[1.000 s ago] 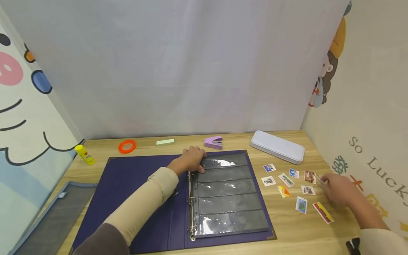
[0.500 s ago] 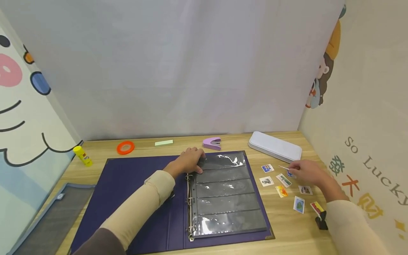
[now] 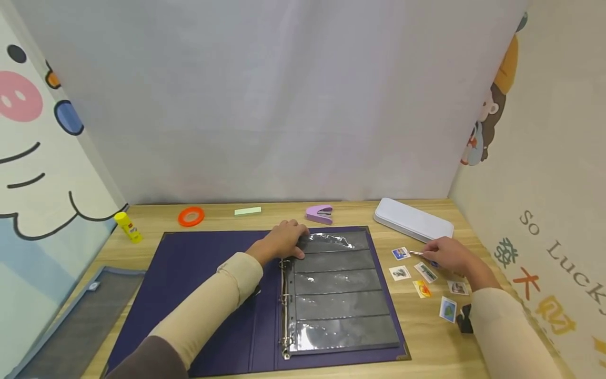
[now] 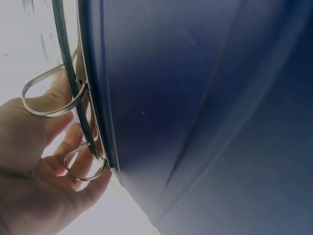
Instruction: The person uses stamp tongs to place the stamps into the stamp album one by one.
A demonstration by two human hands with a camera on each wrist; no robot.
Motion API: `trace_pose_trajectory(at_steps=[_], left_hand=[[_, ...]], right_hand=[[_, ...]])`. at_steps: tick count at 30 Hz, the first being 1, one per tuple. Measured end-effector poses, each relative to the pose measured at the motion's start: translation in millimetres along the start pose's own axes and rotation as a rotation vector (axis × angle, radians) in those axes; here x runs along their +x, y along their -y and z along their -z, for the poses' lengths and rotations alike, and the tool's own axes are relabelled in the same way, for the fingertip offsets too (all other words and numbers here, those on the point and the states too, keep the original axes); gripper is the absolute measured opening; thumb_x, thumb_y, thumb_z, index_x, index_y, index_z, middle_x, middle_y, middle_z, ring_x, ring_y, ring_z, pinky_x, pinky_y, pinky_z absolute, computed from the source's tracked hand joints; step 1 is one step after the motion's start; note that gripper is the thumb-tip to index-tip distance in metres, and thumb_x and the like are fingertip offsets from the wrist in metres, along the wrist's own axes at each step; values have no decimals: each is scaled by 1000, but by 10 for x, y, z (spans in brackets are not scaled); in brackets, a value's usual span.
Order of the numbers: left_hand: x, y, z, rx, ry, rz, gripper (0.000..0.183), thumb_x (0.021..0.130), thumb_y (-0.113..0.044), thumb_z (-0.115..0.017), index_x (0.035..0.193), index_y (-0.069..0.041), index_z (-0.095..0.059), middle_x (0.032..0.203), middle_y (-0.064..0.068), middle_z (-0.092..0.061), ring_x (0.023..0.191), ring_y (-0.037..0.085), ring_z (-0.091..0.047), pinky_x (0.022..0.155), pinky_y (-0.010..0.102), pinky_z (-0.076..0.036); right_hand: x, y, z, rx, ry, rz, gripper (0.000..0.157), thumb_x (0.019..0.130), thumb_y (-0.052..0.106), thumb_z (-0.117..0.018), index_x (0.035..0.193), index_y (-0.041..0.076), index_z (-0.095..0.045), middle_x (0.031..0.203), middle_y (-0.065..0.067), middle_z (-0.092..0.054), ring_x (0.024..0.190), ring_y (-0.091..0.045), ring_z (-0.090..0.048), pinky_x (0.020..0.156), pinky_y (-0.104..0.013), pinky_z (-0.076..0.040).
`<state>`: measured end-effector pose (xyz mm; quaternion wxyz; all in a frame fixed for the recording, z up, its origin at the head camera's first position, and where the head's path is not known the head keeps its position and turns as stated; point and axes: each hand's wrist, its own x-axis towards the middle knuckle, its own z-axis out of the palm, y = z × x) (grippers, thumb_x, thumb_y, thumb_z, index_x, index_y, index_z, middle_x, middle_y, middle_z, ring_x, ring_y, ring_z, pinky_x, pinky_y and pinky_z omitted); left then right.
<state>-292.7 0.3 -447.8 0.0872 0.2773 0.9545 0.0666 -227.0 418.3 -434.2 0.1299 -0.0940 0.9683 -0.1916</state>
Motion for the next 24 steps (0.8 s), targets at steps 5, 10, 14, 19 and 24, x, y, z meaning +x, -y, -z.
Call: trace_pose_trajectory(at_steps=[5, 10, 14, 19, 24], left_hand=[[16, 9, -11, 10, 5, -17, 62, 79, -43, -75, 132, -20, -53, 130, 8, -54, 118, 27, -50, 97, 46, -43], [12, 21, -11, 5, 6, -6, 63, 79, -42, -75, 132, -18, -52, 130, 8, -53, 118, 27, -49, 98, 46, -43], [14, 18, -10, -4, 0, -8, 62, 79, -42, -75, 132, -18, -52, 129, 8, -54, 117, 27, -50, 99, 47, -42], [46, 23, -27, 12, -9, -6, 61, 79, -42, -75, 130, -19, -52, 127, 7, -55, 116, 26, -51, 98, 46, -43], [52, 16, -49, 16, -11, 6, 61, 78, -42, -76, 129, -20, -52, 125, 7, -55, 115, 26, -51, 96, 45, -44]], right_hand=[[24, 4, 16, 13, 2, 22, 18, 95, 18, -55, 95, 6, -69, 79, -1, -62, 69, -10, -45, 63, -28, -37], [64, 49, 78, 59, -15, 43, 18, 96, 17, -54, 94, 5, -67, 77, -3, -60, 68, -8, -45, 63, -27, -38], [127, 105, 133, 52, -51, 54, 19, 97, 17, -54, 98, 4, -68, 85, -5, -65, 74, -9, -48, 66, -28, -41], [315, 303, 178, 32, -91, 77, 21, 97, 21, -55, 100, 5, -68, 87, -7, -65, 76, -12, -48, 68, -29, -40], [585, 591, 152, 80, -89, 120, 23, 98, 22, -54, 103, 4, -67, 95, -12, -66, 81, -16, -50, 72, -31, -42]])
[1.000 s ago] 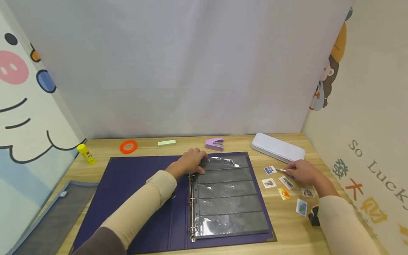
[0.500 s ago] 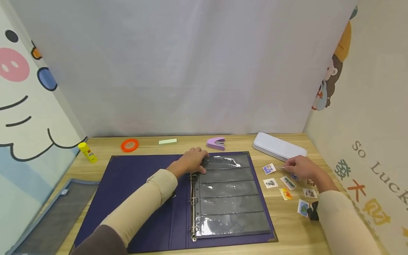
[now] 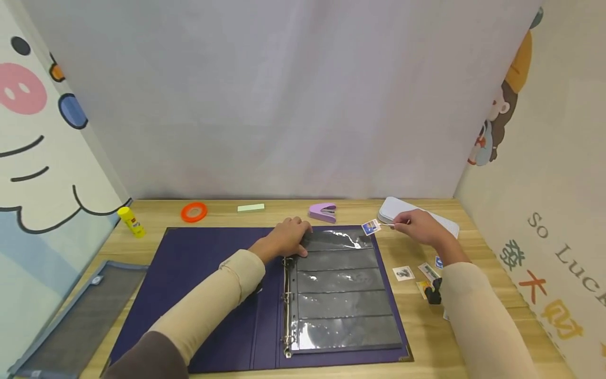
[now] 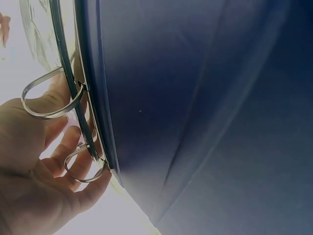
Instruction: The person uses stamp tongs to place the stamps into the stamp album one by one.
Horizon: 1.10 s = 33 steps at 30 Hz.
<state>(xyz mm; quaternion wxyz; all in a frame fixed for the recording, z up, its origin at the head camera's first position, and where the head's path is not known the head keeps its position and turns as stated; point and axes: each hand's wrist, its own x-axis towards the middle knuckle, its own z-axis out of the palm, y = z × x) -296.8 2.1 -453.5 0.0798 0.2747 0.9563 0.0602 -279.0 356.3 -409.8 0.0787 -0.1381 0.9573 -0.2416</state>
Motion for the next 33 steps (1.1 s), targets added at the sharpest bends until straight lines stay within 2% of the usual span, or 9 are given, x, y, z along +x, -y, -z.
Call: trace_pose_trajectory(at_steps=[3, 8, 15, 22, 26, 30, 33], left_hand=[[-13, 4, 4, 0, -6, 2, 60, 78, -41, -77, 129, -20, -52, 125, 7, -55, 115, 26, -51, 96, 45, -44], [-20, -2, -2, 0, -8, -6, 60, 78, -42, -77, 128, -19, -53, 126, 7, -55, 117, 27, -51, 96, 45, -44], [-27, 9, 14, -5, -7, 2, 60, 77, -41, -78, 127, -19, -53, 126, 6, -55, 116, 26, -51, 96, 46, -45], [-29, -16, 40, -2, -4, -8, 59, 76, -41, -78, 126, -19, -53, 125, 6, -55, 115, 26, -52, 95, 45, -46], [-35, -19, 50, 11, -10, -1, 56, 76, -41, -79, 121, -19, -54, 120, 5, -56, 111, 25, -53, 93, 45, -46], [-40, -25, 53, 14, -8, -4, 55, 76, -41, -79, 119, -18, -53, 117, 4, -55, 108, 25, -53, 91, 45, -47], [-46, -28, 54, 11, -6, -3, 56, 76, -41, -79, 119, -17, -53, 116, 4, -55, 106, 24, -53, 90, 44, -47]], right_hand=[[206, 175, -82, 7, -17, 49, 21, 98, 19, -54, 102, 4, -68, 96, -14, -67, 81, -16, -52, 72, -32, -42], [501, 451, -215, -47, -36, 134, 19, 96, 16, -54, 100, 4, -70, 90, -13, -69, 74, -14, -51, 69, -32, -41], [831, 754, -309, -136, 16, 186, 19, 95, 15, -55, 99, 4, -70, 90, -11, -71, 73, -15, -54, 73, -37, -44], [977, 927, -445, -300, 75, 238, 13, 91, 13, -58, 89, 8, -71, 80, -3, -68, 71, -16, -54, 73, -38, -45], [1036, 1033, -539, -413, 95, 288, 12, 90, 13, -60, 88, 12, -72, 83, -1, -68, 75, -18, -58, 77, -40, -48], [1068, 1126, -631, -503, 85, 359, 9, 87, 14, -64, 84, 14, -72, 83, -1, -68, 76, -19, -61, 78, -41, -49], [1077, 1177, -696, -527, 64, 395, 6, 84, 13, -66, 82, 14, -72, 81, 0, -67, 75, -19, -60, 76, -40, -50]])
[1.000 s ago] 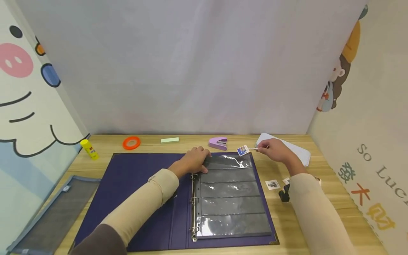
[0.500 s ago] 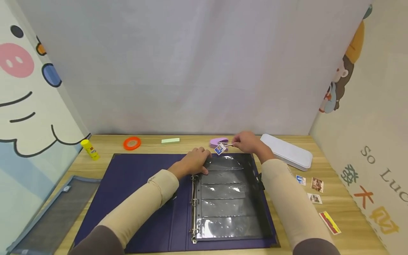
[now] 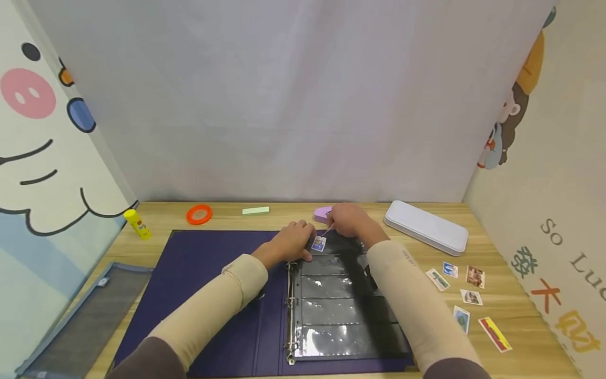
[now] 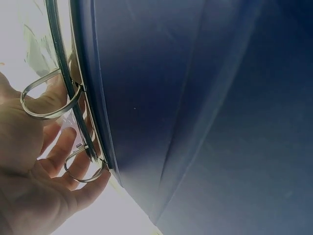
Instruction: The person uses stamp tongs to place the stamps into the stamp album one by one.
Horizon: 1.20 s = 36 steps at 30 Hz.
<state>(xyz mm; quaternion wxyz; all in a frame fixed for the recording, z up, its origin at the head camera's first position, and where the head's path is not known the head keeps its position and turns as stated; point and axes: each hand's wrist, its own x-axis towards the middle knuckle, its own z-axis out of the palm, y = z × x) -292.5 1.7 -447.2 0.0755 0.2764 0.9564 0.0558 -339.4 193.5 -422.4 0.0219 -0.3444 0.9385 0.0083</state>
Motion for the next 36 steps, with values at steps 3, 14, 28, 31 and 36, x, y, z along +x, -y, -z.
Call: trace_pose_trajectory(at_steps=[3, 14, 28, 31, 36], left_hand=[[0, -7, 1, 5, -1, 5, 57, 76, -42, -79, 120, -17, -53, 117, 4, -55, 108, 24, -53, 90, 44, -47], [0, -7, -23, 19, -1, 7, 59, 76, -43, -79, 122, -17, -52, 121, 5, -55, 112, 26, -53, 92, 44, -47], [30, 18, -42, -4, 9, 2, 59, 77, -41, -78, 125, -17, -53, 126, 7, -54, 116, 28, -51, 95, 46, -45], [26, 28, -31, -3, 15, 7, 59, 78, -40, -77, 126, -17, -52, 127, 7, -53, 117, 28, -51, 95, 46, -45], [31, 7, -45, 1, 13, 4, 60, 78, -41, -76, 127, -17, -52, 128, 7, -53, 117, 28, -51, 95, 46, -45]], right_hand=[[18, 44, -24, 9, -20, 23, 6, 82, 10, -67, 80, 15, -71, 78, 1, -65, 73, -18, -59, 74, -39, -49], [29, 132, -76, 82, -4, -14, 9, 83, 9, -67, 81, 16, -72, 78, 3, -67, 76, -17, -60, 77, -39, -50], [-643, -234, 69, 258, -74, -149, 17, 93, 11, -57, 99, 7, -72, 94, -6, -67, 87, -22, -62, 81, -45, -48], [-886, -323, 109, 269, -52, -146, 17, 94, 11, -57, 101, 5, -71, 96, -7, -68, 86, -21, -63, 79, -43, -50], [-1360, -464, 118, 303, 2, -186, 15, 92, 10, -58, 97, 7, -71, 91, -2, -71, 79, -12, -61, 71, -35, -48]])
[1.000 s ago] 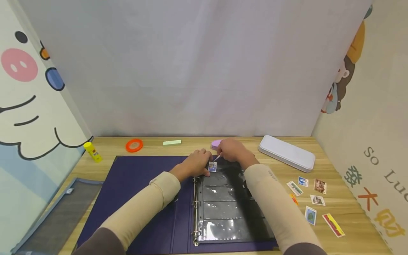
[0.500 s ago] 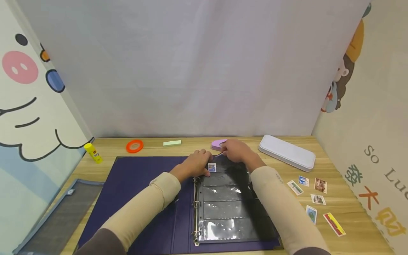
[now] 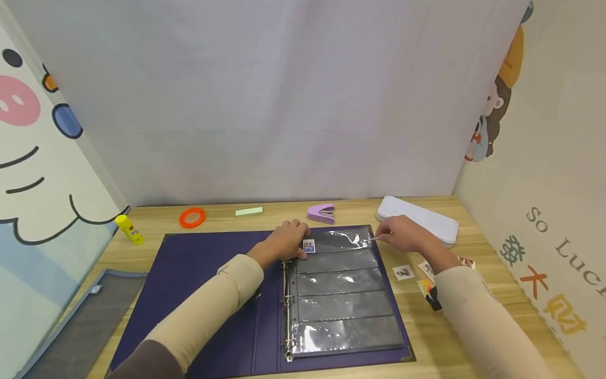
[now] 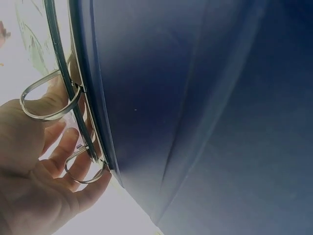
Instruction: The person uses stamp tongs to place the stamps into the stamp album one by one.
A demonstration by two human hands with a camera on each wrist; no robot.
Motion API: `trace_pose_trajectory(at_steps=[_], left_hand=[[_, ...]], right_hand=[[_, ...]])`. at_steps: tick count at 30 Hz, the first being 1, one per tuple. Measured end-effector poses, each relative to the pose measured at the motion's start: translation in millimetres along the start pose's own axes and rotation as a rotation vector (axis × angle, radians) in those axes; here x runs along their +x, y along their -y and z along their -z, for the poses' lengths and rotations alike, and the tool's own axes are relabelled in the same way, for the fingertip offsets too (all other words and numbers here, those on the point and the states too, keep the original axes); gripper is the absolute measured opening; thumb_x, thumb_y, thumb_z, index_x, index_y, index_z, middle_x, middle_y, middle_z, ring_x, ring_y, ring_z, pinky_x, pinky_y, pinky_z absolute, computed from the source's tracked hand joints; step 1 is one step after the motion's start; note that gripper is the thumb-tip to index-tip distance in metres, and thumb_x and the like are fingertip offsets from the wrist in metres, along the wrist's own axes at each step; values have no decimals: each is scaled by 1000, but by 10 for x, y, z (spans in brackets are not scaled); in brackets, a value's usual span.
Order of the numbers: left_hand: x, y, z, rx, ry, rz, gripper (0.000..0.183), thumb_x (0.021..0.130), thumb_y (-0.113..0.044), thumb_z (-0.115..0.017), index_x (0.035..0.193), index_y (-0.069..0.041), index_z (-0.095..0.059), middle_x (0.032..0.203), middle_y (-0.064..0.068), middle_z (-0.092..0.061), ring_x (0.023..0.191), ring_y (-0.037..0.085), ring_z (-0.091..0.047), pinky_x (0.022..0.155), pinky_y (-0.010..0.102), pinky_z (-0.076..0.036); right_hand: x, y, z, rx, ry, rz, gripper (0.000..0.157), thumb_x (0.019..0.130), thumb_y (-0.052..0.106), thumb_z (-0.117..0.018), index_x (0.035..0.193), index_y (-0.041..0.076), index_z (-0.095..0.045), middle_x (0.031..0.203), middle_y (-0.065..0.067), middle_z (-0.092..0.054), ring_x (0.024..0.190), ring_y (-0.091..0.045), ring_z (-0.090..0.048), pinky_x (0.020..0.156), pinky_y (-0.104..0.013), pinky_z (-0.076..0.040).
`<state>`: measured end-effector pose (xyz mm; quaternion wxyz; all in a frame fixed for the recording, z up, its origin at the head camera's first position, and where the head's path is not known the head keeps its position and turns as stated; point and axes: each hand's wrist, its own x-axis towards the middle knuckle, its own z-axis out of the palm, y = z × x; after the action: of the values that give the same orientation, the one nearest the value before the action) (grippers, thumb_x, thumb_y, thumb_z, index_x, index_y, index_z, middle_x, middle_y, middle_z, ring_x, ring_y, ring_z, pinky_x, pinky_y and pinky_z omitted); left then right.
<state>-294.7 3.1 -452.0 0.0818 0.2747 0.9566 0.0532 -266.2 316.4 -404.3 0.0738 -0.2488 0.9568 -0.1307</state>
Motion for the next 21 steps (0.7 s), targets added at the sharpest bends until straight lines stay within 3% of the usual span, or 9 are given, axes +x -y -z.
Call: trace_pose_trajectory(at_steps=[12, 21], left_hand=[[-2, 8, 0, 10, -2, -5, 59, 79, -42, -76, 126, -16, -52, 127, 8, -54, 117, 28, -51, 95, 46, -45], [-12, -20, 20, -1, 3, 0, 58, 79, -40, -76, 126, -15, -52, 127, 8, -54, 117, 28, -50, 97, 46, -44]], right_hand=[[-800, -433, -16, 43, 75, -124, 14, 92, 13, -58, 93, 10, -72, 86, 3, -71, 76, -4, -57, 67, -29, -46], [-976, -586, -154, 97, 91, -184, 13, 91, 12, -58, 91, 12, -71, 79, 7, -64, 65, -1, -45, 61, -23, -39]])
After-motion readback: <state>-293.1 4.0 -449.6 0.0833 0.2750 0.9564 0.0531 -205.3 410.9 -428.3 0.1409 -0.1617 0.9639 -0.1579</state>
